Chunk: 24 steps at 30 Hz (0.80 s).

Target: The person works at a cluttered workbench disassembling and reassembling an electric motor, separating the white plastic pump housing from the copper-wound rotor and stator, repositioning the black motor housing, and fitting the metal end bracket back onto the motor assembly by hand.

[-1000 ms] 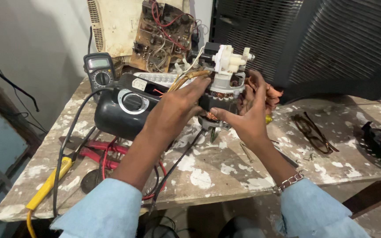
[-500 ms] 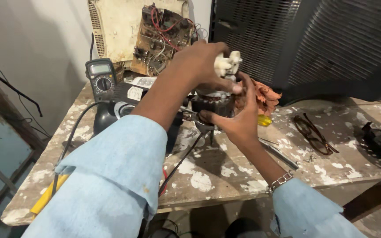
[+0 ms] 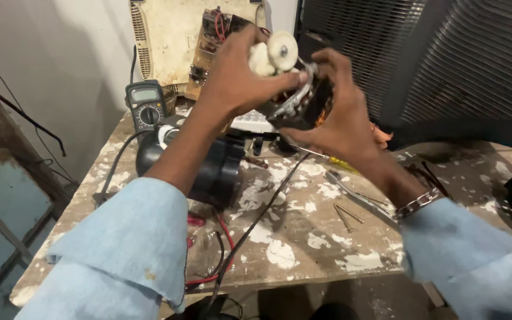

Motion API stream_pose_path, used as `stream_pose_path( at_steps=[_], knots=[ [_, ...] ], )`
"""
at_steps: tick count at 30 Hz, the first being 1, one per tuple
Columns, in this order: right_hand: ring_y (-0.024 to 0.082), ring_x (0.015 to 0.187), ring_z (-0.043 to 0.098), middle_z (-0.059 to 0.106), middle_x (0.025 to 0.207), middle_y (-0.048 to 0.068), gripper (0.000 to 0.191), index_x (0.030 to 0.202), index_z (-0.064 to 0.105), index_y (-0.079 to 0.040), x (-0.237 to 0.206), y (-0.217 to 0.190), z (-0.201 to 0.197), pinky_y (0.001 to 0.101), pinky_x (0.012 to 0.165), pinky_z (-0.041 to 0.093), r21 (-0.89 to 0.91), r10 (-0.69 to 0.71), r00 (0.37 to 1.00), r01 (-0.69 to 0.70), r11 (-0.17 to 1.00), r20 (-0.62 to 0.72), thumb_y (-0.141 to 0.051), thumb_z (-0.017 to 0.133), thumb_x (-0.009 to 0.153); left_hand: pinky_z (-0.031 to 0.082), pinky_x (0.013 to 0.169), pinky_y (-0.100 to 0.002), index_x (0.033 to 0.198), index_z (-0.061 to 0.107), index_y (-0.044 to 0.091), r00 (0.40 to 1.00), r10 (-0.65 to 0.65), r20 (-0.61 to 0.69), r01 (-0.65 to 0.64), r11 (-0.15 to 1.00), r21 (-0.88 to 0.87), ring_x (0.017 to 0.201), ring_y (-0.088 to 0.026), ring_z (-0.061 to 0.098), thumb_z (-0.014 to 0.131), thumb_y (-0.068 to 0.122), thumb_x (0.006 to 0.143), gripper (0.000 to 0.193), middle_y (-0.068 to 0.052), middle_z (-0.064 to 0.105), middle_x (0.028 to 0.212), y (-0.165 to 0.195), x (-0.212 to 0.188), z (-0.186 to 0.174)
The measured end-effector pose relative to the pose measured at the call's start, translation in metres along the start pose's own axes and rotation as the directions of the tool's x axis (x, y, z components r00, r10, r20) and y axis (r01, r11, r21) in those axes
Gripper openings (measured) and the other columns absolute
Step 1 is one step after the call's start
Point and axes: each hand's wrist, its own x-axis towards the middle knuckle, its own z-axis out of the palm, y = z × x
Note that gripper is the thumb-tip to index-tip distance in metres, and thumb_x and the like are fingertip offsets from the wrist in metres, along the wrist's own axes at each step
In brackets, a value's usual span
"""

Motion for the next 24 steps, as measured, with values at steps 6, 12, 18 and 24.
stream_pose_path(
  at_steps=[6, 12, 18, 24],
  knots=[
    [0.031, 0.132, 0.055, 0.045, 0.138, 0.017, 0.109, 0.150, 0.031, -0.006, 0.041, -0.013, -0.036, 0.0433, 0.117, 0.052, -0.254, -0.238, 0.970, 0.241, 0.937, 0.042, -0.024, 0.104, 0.070, 0.063, 0.073, -0.028, 0.099, 0.058, 0.009, 0.984, -0.019, -0.176, -0.038, 0.948, -0.316, 0.083, -0.014, 0.075, 0.088, 0.053, 0.082, 0.056, -0.004, 0.071, 0.093, 0.023, 0.008, -0.022],
    [0.039, 0.130, 0.046, 0.036, 0.135, 0.024, 0.106, 0.149, 0.030, -0.006, 0.068, -0.045, -0.078, 0.0436, 0.113, 0.055, -0.250, -0.368, 0.930, 0.361, 0.898, 0.019, -0.022, 0.102, 0.072, 0.061, 0.068, -0.028, 0.100, 0.057, 0.009, 0.951, -0.182, -0.250, 0.008, 0.822, -0.569, 0.081, -0.013, 0.072, 0.083, 0.037, 0.085, 0.041, -0.004, 0.071, 0.092, 0.057, 0.009, -0.024],
    [0.042, 0.134, 0.045, 0.059, 0.133, 0.011, 0.097, 0.141, 0.048, -0.006, 0.077, -0.053, -0.113, 0.0510, 0.113, 0.049, -0.559, -0.227, 0.969, 0.243, 0.793, 0.100, -0.026, 0.100, 0.062, 0.056, 0.076, -0.029, 0.102, 0.052, 0.009, 0.910, -0.258, -0.324, -0.034, 0.733, -0.679, 0.090, -0.017, 0.064, 0.083, 0.028, 0.086, 0.040, -0.010, 0.063, 0.099, 0.081, 0.004, -0.006],
    [0.037, 0.132, 0.053, 0.060, 0.134, 0.013, 0.093, 0.137, 0.051, -0.003, 0.073, -0.055, -0.126, 0.0590, 0.116, 0.036, -0.496, -0.285, 0.949, 0.314, 0.810, 0.135, -0.033, 0.097, 0.062, 0.049, 0.111, -0.038, 0.113, 0.048, 0.009, 0.933, -0.126, -0.338, -0.166, 0.683, -0.712, 0.135, -0.025, 0.054, 0.076, 0.025, 0.092, 0.038, -0.017, 0.057, 0.141, 0.086, -0.003, 0.002]
  ],
)
